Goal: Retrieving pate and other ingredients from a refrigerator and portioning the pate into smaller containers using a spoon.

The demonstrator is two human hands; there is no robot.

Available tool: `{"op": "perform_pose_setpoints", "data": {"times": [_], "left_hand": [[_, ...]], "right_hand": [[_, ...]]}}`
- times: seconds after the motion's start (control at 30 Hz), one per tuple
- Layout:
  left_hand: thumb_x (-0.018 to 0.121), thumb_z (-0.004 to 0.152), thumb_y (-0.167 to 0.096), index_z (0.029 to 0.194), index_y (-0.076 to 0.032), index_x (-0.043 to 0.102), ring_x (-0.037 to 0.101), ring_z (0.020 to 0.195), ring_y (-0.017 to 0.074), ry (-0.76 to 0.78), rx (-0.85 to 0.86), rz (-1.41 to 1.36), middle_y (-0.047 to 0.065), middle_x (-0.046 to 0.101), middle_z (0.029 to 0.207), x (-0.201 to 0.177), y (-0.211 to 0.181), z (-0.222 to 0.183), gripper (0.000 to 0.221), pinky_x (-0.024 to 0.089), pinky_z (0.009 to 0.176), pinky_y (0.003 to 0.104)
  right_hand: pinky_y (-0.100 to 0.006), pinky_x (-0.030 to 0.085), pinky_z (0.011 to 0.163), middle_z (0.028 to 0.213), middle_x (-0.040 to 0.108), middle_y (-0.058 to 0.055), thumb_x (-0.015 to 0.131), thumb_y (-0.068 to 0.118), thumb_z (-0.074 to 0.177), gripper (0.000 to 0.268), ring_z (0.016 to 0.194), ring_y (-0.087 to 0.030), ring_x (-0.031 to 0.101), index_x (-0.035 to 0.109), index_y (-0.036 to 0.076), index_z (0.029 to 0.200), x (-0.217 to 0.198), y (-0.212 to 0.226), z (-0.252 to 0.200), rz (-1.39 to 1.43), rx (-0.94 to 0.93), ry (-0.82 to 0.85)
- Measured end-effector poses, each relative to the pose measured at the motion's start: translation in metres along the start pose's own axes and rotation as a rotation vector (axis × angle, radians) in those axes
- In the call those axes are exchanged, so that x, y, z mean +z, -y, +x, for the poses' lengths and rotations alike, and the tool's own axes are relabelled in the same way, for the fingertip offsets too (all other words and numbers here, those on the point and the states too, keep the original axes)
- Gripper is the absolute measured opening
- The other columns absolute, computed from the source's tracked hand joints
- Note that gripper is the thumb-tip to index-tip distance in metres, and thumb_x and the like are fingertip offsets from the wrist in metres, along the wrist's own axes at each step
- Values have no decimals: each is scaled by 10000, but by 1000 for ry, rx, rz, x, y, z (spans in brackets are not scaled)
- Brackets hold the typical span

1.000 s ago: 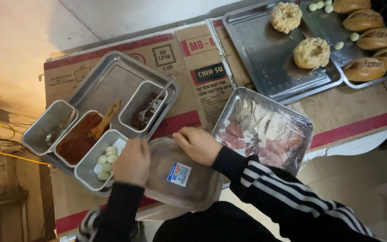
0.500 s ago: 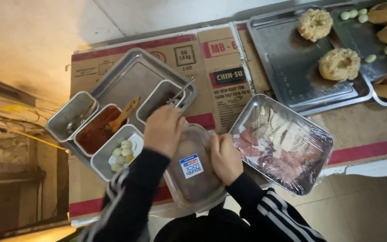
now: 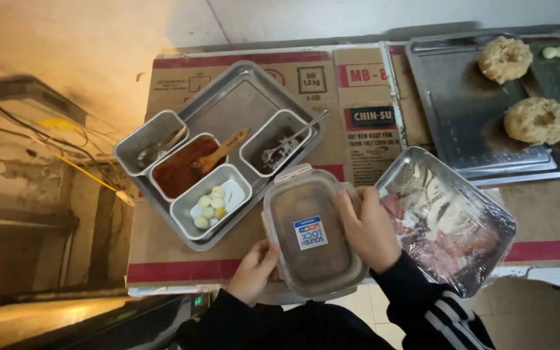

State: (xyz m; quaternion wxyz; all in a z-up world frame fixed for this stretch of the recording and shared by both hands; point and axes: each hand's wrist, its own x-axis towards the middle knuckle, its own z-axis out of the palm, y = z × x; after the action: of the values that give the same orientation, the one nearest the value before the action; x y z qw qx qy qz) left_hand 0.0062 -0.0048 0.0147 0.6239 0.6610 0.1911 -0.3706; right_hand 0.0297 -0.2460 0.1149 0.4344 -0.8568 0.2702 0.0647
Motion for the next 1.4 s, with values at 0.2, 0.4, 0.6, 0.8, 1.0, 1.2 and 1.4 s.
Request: {"op": "perform_pose_setpoints", "data": {"times": [0.2, 0.4, 0.6, 0.8, 1.0, 1.2, 1.4], "left_hand": [[534, 948, -561, 1445, -158, 503, 678, 1253, 171, -97, 56, 170, 48, 684, 1397, 7, -15, -23, 641, 550, 1057, 346], [569, 982, -465, 1414, -130, 524, 700, 1161, 157, -164, 207, 202, 43, 715, 1284, 11, -48, -70, 549, 555, 1029, 327], [563, 1021, -357, 1440, -80, 546, 660, 1062, 167, -232, 678, 254, 89, 616, 1214, 8, -96, -103, 502, 588, 929, 320], [542, 1015, -383, 1341, -199, 632, 687, 1183, 177, -557, 496, 160, 23, 710, 1325, -63, -103, -84, 384, 525, 1049, 376], [586, 1016, -225, 1337, -151, 645, 668, 1145, 205, -862, 367, 111, 72, 698, 1288, -173, -33, -1, 334, 527, 1003, 355], [589, 1025, -341, 1309, -42, 644, 732, 730, 251, -655, 149, -18, 167, 710, 1095, -226, -9, 84, 416, 652, 643, 371], [645, 1021, -283, 1034, 69, 686, 759, 835, 368, -563, 87, 32, 266, 706, 1018, -215, -33, 79, 354, 700, 625, 481]], "right_hand": [[-420, 480, 845, 1121, 686, -112, 499, 538, 1004, 510, 1029, -244, 667, 540, 75, 1216, -12, 22, -20, -23, -27, 60], [-353, 528, 806, 1061, 651, -32, 594, 420, 998, 340, 911, -167, 629, 575, 141, 1192, -41, 43, -36, 17, -78, 71], [-275, 457, 939, 1153, 530, -53, 626, -33, 1137, 248, 1004, -155, 537, 465, 114, 1254, -123, 28, 1, 403, -782, -131], [-462, 425, 968, 1212, 506, -252, 765, 1, 1220, 294, 1113, -368, 526, 482, -67, 1264, -154, 25, 120, -222, -1129, -414], [-473, 458, 845, 1140, 703, -157, 765, 294, 1105, 228, 1013, -358, 653, 725, 74, 1151, -97, -19, 242, -864, -1122, -564], [-460, 464, 817, 1039, 667, -120, 674, 263, 1060, 158, 929, -329, 625, 690, 117, 1001, -40, -58, 292, -931, -1037, -400], [-553, 401, 1036, 1364, 594, -106, 822, 373, 793, 610, 1260, -402, 560, 655, 212, 1357, -34, -81, 256, -896, -732, -180]]}}
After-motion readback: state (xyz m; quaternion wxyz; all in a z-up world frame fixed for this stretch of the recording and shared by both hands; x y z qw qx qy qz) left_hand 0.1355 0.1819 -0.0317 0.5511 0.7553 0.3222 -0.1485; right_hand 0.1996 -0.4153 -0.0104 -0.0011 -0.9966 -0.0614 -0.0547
